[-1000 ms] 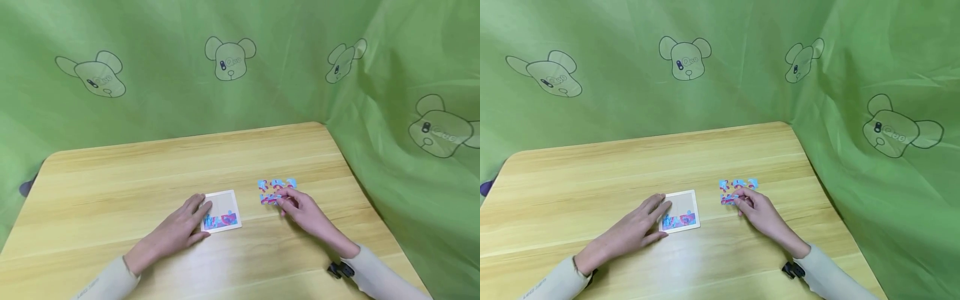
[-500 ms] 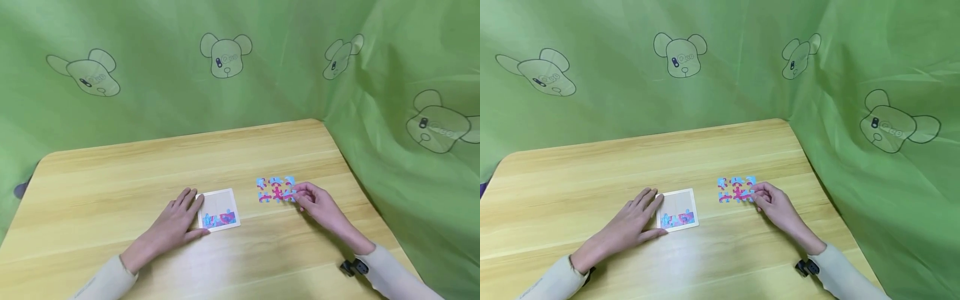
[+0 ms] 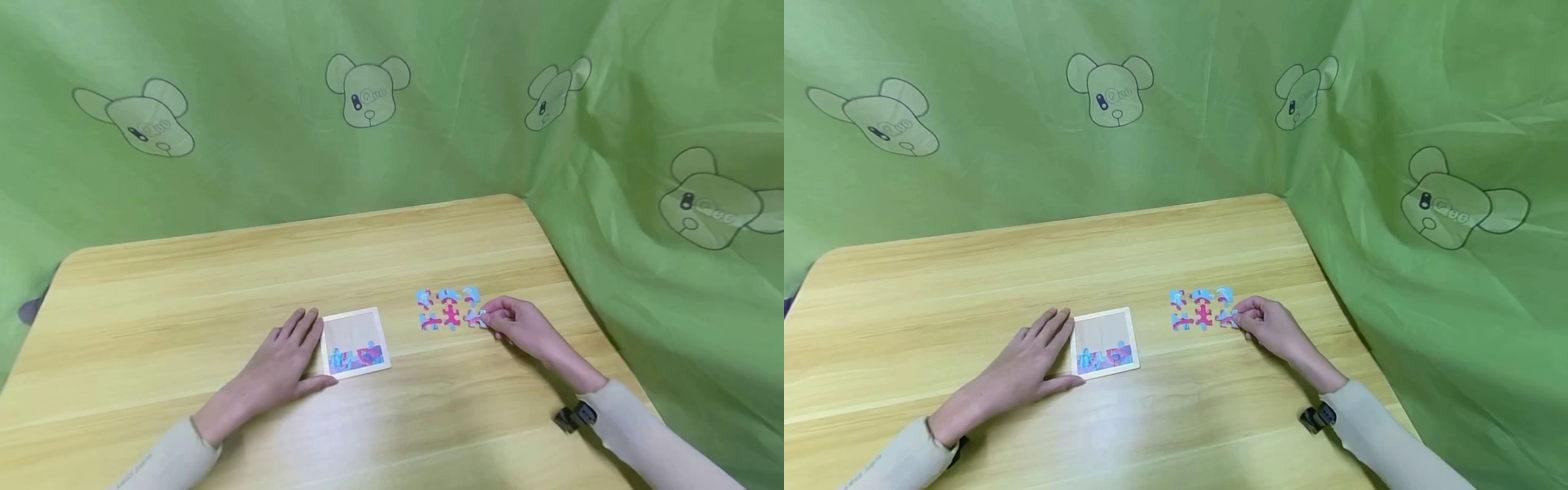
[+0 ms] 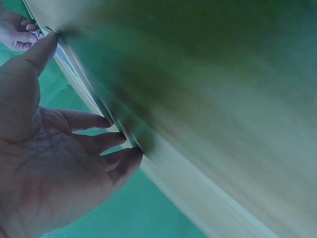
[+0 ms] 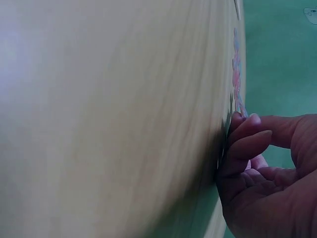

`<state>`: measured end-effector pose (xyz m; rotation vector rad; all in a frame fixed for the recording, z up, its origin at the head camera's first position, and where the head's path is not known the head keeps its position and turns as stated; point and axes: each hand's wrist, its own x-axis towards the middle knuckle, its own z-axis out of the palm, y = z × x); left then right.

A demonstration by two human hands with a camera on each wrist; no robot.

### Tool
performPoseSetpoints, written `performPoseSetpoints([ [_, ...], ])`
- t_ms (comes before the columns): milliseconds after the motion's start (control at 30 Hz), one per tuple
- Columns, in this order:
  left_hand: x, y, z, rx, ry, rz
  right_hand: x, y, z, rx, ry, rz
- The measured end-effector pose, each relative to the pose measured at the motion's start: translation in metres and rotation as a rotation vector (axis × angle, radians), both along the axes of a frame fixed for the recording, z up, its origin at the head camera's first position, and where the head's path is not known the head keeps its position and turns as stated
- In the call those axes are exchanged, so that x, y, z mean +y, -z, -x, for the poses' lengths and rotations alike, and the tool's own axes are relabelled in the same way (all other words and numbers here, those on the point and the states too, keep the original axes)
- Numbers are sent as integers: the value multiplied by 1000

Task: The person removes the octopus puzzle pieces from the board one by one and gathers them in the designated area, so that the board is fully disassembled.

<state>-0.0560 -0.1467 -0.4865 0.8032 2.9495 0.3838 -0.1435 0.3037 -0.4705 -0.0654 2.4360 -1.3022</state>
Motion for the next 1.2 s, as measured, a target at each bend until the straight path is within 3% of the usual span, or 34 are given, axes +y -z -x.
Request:
performPoseSetpoints([
  [267,-2,-1,1,3,10,9,-5,0,7,19,-8,-56],
  [600,-1,-1,2,0,25,14,-5,0,4,49,1,-108],
  [1000,-4,-2,1,8,30,-1,-6,-5,-3,273,-164,-273],
  [1200,-3,4,0,13,36,-3,-7,-2,-3,325,-185,-311],
])
